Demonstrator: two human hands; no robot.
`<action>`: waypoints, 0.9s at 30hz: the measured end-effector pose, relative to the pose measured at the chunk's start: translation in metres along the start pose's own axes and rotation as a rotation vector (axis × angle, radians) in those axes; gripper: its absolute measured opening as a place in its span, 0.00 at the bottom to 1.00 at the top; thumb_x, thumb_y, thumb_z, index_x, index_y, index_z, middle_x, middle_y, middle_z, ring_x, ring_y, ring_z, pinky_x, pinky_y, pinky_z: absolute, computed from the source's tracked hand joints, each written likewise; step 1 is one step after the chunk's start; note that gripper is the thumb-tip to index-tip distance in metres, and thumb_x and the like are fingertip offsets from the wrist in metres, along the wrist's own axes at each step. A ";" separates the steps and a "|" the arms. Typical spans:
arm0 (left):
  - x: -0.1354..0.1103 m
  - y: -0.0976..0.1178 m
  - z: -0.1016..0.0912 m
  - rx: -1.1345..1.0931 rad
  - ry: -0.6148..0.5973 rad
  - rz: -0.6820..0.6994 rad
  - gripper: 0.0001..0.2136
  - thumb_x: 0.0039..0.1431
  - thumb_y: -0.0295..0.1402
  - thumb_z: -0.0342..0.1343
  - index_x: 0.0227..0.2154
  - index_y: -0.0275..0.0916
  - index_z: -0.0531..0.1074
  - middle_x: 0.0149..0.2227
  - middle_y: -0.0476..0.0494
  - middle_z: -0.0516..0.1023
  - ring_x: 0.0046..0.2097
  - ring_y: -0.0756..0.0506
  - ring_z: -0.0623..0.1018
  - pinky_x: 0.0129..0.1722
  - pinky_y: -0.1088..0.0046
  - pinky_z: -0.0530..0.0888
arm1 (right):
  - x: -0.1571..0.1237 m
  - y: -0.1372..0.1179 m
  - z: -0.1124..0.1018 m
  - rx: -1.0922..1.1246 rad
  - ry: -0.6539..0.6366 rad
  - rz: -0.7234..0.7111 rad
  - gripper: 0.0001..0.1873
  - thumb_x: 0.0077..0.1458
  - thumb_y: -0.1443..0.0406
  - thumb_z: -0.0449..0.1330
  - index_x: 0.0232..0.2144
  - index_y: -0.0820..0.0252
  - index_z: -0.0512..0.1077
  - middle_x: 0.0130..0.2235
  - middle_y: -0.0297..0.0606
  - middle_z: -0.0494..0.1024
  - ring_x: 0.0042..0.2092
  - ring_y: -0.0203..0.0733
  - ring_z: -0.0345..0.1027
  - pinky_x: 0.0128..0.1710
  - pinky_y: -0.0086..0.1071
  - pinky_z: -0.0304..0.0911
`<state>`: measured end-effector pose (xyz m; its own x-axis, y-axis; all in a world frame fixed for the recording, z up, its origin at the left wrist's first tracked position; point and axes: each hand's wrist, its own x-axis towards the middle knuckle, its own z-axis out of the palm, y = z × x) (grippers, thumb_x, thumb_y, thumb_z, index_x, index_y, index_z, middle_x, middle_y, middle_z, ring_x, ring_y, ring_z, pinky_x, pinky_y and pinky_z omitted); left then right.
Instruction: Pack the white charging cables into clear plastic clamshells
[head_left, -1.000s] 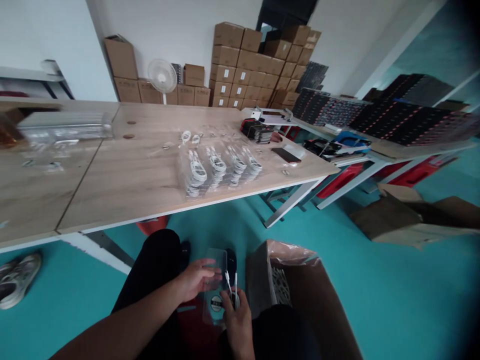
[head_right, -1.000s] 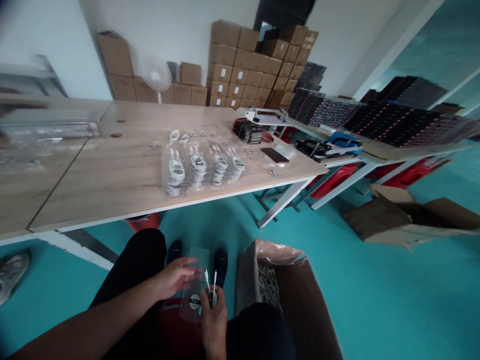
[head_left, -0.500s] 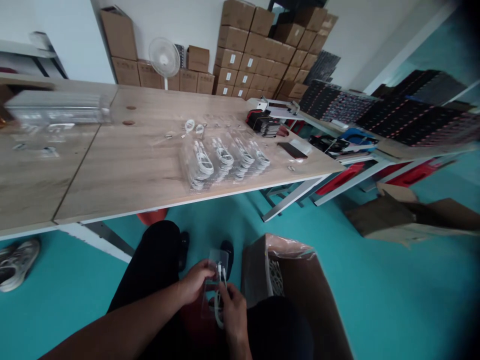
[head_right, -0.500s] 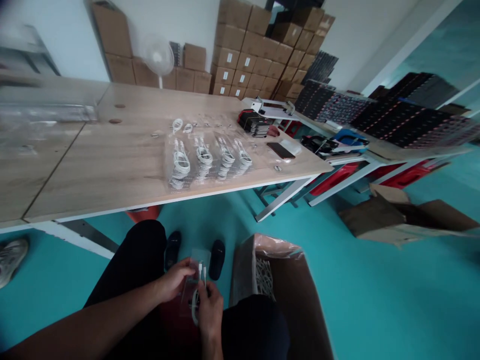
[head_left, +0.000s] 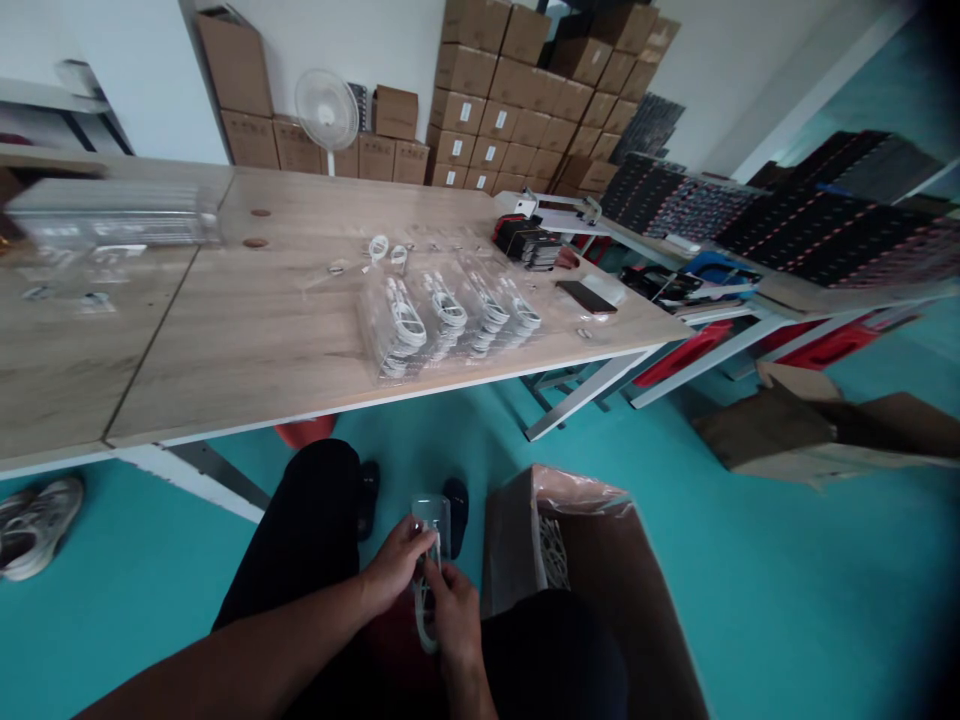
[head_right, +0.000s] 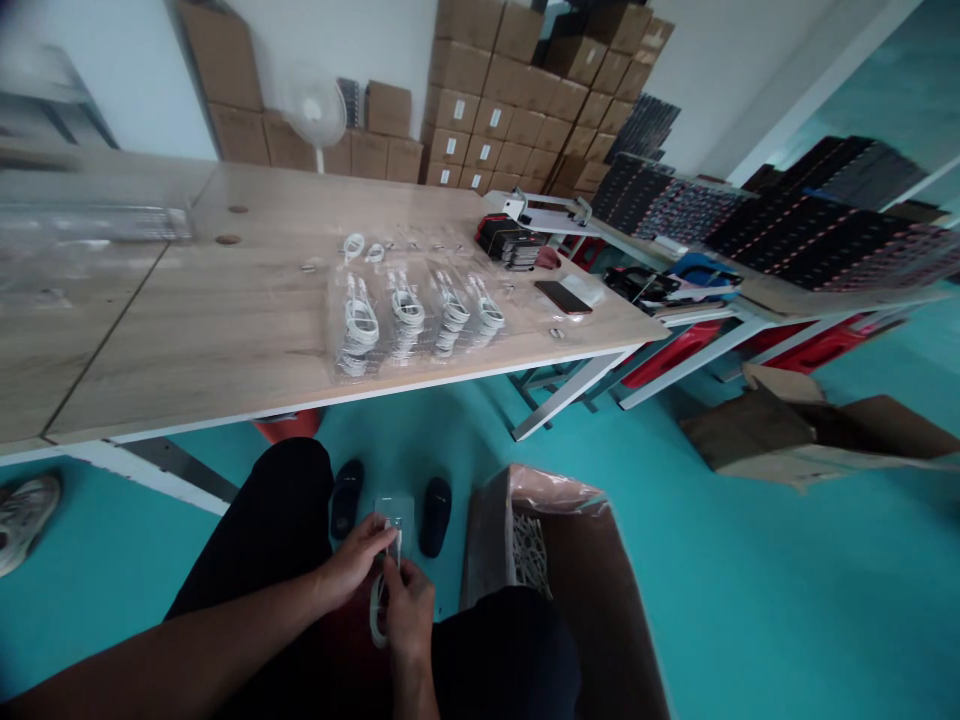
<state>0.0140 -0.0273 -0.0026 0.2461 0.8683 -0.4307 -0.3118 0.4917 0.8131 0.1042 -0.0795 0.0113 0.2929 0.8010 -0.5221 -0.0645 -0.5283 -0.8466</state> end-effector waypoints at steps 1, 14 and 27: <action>0.001 -0.001 0.000 0.000 0.014 0.010 0.15 0.47 0.44 0.61 0.24 0.39 0.65 0.24 0.53 0.65 0.29 0.51 0.66 0.31 0.75 0.62 | 0.001 0.000 0.000 -0.016 0.010 -0.005 0.20 0.44 0.49 0.60 0.20 0.61 0.68 0.16 0.27 0.63 0.18 0.31 0.52 0.17 0.27 0.49; 0.010 -0.002 -0.005 -0.046 0.094 -0.174 0.14 0.45 0.39 0.62 0.23 0.39 0.63 0.21 0.53 0.67 0.26 0.50 0.69 0.26 0.75 0.66 | -0.001 -0.004 -0.002 -0.672 0.200 -0.271 0.10 0.52 0.59 0.55 0.31 0.55 0.74 0.30 0.42 0.81 0.30 0.47 0.74 0.28 0.33 0.57; 0.007 0.013 -0.003 -0.091 0.051 -0.097 0.11 0.44 0.38 0.63 0.24 0.38 0.67 0.24 0.51 0.70 0.26 0.51 0.72 0.26 0.75 0.70 | -0.010 -0.009 -0.005 -0.874 0.321 -0.469 0.18 0.60 0.56 0.46 0.32 0.55 0.73 0.38 0.42 0.78 0.38 0.45 0.72 0.35 0.33 0.59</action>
<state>0.0084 -0.0149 0.0036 0.2331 0.8175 -0.5266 -0.3712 0.5753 0.7288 0.1065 -0.0836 0.0248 0.3579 0.9338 0.0003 0.7972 -0.3053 -0.5209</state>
